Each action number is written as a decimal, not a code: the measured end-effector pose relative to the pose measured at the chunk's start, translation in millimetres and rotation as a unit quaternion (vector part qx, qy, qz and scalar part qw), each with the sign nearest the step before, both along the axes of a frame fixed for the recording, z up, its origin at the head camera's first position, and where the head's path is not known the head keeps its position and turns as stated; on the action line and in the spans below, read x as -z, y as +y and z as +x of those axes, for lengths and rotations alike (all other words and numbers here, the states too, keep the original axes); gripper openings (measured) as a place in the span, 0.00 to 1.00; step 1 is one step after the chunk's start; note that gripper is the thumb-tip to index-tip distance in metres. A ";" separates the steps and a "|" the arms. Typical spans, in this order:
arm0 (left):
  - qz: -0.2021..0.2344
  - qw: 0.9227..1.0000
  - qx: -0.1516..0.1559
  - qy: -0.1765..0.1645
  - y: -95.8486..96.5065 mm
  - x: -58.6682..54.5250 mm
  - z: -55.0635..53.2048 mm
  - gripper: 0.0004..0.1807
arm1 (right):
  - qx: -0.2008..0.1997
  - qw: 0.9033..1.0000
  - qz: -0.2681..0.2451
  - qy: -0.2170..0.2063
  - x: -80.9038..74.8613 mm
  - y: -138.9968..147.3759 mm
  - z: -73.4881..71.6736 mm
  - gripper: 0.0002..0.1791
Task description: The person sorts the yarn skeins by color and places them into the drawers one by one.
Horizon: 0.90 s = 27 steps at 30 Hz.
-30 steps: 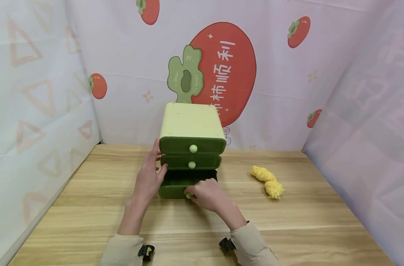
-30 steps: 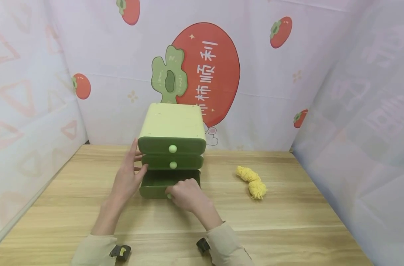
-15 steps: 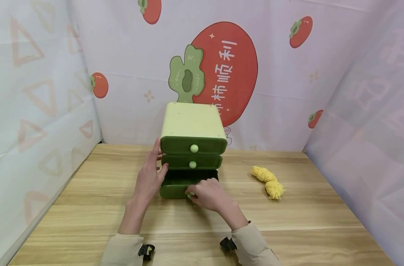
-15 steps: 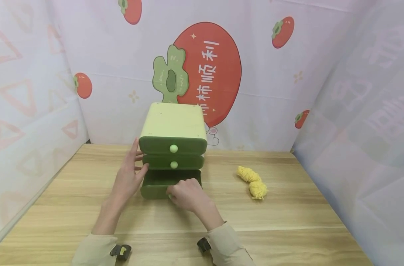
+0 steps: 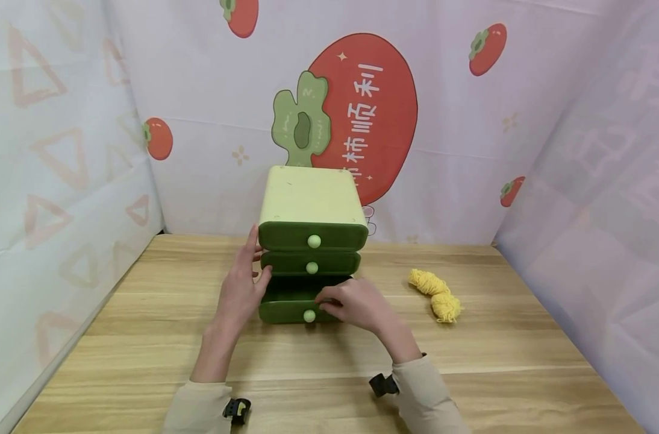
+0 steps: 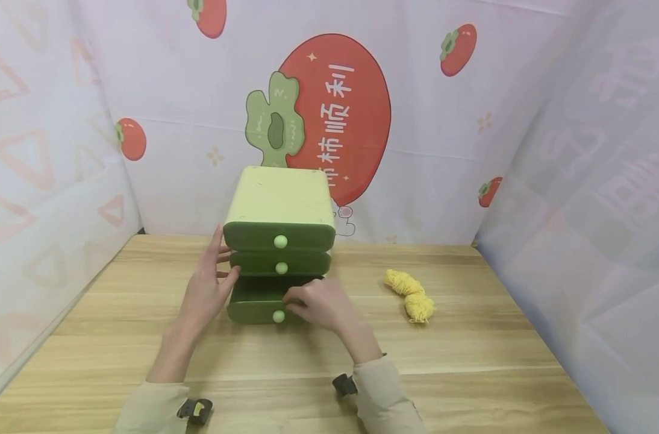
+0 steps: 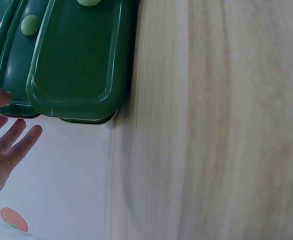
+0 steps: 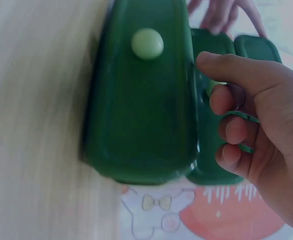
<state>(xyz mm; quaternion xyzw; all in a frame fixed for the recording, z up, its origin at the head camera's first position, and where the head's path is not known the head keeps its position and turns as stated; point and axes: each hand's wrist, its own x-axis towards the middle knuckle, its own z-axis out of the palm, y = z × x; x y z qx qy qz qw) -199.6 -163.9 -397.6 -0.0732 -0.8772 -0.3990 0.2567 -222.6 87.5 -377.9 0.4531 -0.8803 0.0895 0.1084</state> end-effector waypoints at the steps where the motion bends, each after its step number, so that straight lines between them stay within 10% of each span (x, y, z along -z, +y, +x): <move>1: 0.000 1.000 -0.001 -0.001 0.0 -0.1 0.0 0.49 | 0.003 1.000 -0.003 -0.001 -1.2 3.1 -1.0 0.05; 27: 0.000 1.000 0.000 -0.010 -1.2 0.9 -0.4 0.50 | 0.185 0.979 -0.083 -0.017 -11.2 74.9 -27.2 0.12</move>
